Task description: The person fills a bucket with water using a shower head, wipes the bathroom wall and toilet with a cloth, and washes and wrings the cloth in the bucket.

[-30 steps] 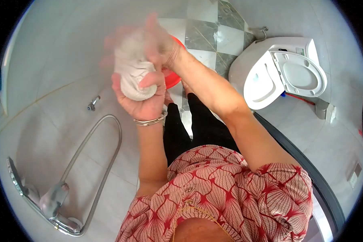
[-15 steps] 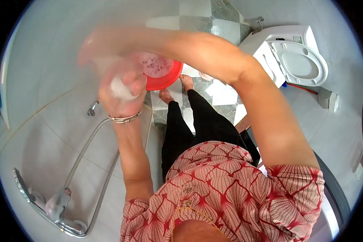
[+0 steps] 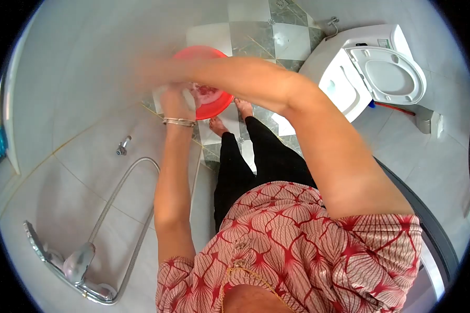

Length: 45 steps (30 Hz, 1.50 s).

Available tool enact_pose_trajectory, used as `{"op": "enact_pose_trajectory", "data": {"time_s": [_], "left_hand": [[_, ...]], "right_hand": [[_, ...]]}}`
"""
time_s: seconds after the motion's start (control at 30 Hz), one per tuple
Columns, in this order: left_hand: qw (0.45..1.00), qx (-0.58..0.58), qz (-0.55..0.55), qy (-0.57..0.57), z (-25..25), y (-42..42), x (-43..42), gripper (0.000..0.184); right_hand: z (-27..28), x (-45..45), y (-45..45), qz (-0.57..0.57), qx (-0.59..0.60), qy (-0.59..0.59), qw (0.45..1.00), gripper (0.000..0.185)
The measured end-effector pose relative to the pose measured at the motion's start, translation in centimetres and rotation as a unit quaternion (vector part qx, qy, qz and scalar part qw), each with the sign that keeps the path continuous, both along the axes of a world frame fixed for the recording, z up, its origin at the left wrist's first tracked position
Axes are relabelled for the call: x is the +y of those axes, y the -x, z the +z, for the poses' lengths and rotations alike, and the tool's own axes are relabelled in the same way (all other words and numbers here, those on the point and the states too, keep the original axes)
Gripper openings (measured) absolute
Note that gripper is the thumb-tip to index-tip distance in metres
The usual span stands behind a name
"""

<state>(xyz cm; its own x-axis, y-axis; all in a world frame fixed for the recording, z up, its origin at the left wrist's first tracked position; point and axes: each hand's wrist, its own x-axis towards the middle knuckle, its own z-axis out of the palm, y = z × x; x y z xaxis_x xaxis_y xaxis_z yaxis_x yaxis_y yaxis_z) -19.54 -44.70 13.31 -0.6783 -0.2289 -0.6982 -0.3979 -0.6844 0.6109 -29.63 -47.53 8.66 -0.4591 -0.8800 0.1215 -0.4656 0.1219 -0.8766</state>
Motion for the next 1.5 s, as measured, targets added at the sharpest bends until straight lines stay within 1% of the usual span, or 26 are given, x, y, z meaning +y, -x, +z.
{"op": "enact_pose_trajectory", "data": {"time_s": [0.07, 0.2, 0.23, 0.27, 0.3, 0.33, 0.37, 0.47, 0.57, 0.6, 0.67, 0.77, 0.83, 0.87, 0.9, 0.93, 0.97, 1.0, 1.07, 1.13, 1.2, 1.27, 1.33, 1.4, 1.47, 1.5], "left_hand": [[0.930, 0.066, -0.061, 0.357, -6.2, -0.5, -0.8, 0.013], [0.879, 0.192, 0.068, 0.431, -5.3, 1.3, 0.7, 0.017], [0.765, 0.240, -0.014, 0.598, -4.8, 2.1, -0.2, 0.018], [0.613, 0.276, -0.096, 0.734, -4.0, 2.9, -0.7, 0.019], [0.610, 0.276, -0.100, 0.736, -2.2, 3.3, -0.9, 0.019], [0.828, 0.155, -0.163, 0.513, 0.5, 3.5, -0.8, 0.022], [0.950, 0.013, -0.206, 0.232, 2.7, 3.7, -0.3, 0.025], [0.942, 0.062, -0.190, 0.270, 7.3, 5.1, 2.3, 0.023], [0.944, 0.112, -0.160, 0.266, 8.7, 6.4, 4.3, 0.023], [0.943, 0.115, -0.166, 0.265, 8.7, 6.6, 5.0, 0.023], [0.993, 0.093, -0.030, 0.064, 7.9, 6.8, 6.0, 0.026], [0.981, 0.093, -0.105, -0.132, 5.3, 6.7, 6.0, 0.029], [0.901, 0.140, -0.259, -0.319, 4.3, 7.8, 10.0, 0.035], [0.946, 0.100, -0.271, -0.148, 5.2, 8.1, 13.7, 0.036], [0.959, 0.070, -0.272, 0.030, 6.7, 7.3, 15.8, 0.037], [0.950, 0.047, -0.271, -0.146, 8.3, 7.7, 16.3, 0.036], [0.946, 0.052, -0.289, -0.137, 8.2, 7.2, 18.0, 0.034], [0.902, 0.102, -0.396, -0.140, 6.8, 7.8, 19.4, 0.034], [0.919, 0.064, -0.388, -0.035, 5.7, 7.6, 21.8, 0.036], [0.924, 0.061, -0.378, -0.020, 5.9, 8.5, 24.2, 0.030], [0.916, 0.032, -0.400, -0.026, 5.6, 8.4, 25.8, 0.027], [0.904, 0.020, -0.406, -0.133, 4.7, 6.9, 28.2, 0.025], [0.894, 0.004, -0.420, -0.157, 6.6, 4.9, 31.5, 0.025], [0.868, -0.001, -0.478, -0.133, 7.0, 3.9, 35.1, 0.027], [0.835, -0.001, -0.522, -0.175, 7.7, 4.0, 38.9, 0.030], [0.802, -0.015, -0.560, -0.208, 8.0, 3.9, 40.5, 0.032]], "right_hand": [[-1.3, 0.9, -0.2, -0.039, 0.037, -0.111, 0.992, 0.026], [2.7, 4.1, -1.2, -0.169, -0.012, -0.094, 0.981, 0.035], [3.7, 5.0, -0.7, -0.173, -0.045, -0.127, 0.976, 0.040], [4.3, 6.2, -0.3, -0.175, -0.079, -0.160, 0.968, 0.045], [4.0, 7.7, 1.0, -0.177, -0.081, -0.157, 0.968, 0.045], [3.2, 9.3, 3.2, -0.138, -0.136, -0.095, 0.976, 0.047], [2.6, 11.1, 5.2, -0.097, -0.189, -0.033, 0.977, 0.049], [1.3, 16.5, 8.2, -0.029, -0.165, 0.035, 0.985, 0.056], [-1.4, 20.2, 9.8, -0.065, -0.059, 0.025, 0.996, 0.048], [1.2, 21.8, 9.7, -0.072, -0.057, 0.026, 0.995, 0.048], [8.9, 24.4, 8.5, -0.157, -0.370, 0.050, 0.915, 0.044], [9.7, 26.5, 8.3, -0.171, -0.436, 0.173, 0.866, 0.043], [11.2, 31.5, 7.2, -0.196, -0.456, 0.213, 0.842, 0.040], [12.1, 34.7, 6.5, -0.208, -0.476, 0.251, 0.817, 0.038], [12.4, 36.3, 5.5, -0.227, -0.399, 0.203, 0.865, 0.040], [12.2, 37.3, 4.3, -0.259, -0.313, 0.130, 0.905, 0.042], [11.3, 39.6, 2.9, -0.267, -0.225, 0.066, 0.935, 0.043], [10.1, 42.8, 1.7, -0.270, -0.142, -0.008, 0.952, 0.044], [8.1, 45.6, -0.6, -0.278, -0.228, -0.156, 0.920, 0.043], [6.2, 46.8, -2.7, -0.312, -0.143, -0.181, 0.922, 0.041], [6.8, 48.9, -4.1, -0.313, -0.161, -0.105, 0.930, 0.041], [9.9, 52.3, -6.3, -0.366, -0.148, -0.115, 0.911, 0.034], [12.7, 55.2, -8.5, -0.416, -0.448, 0.126, 0.781, 0.025], [14.5, 57.2, -10.9, -0.481, -0.487, 0.225, 0.694, 0.026], [12.2, 61.5, -13.0, -0.497, -0.493, 0.055, 0.712, 0.031], [13.9, 63.6, -13.6, -0.495, -0.488, 0.054, 0.716, 0.031]]}}
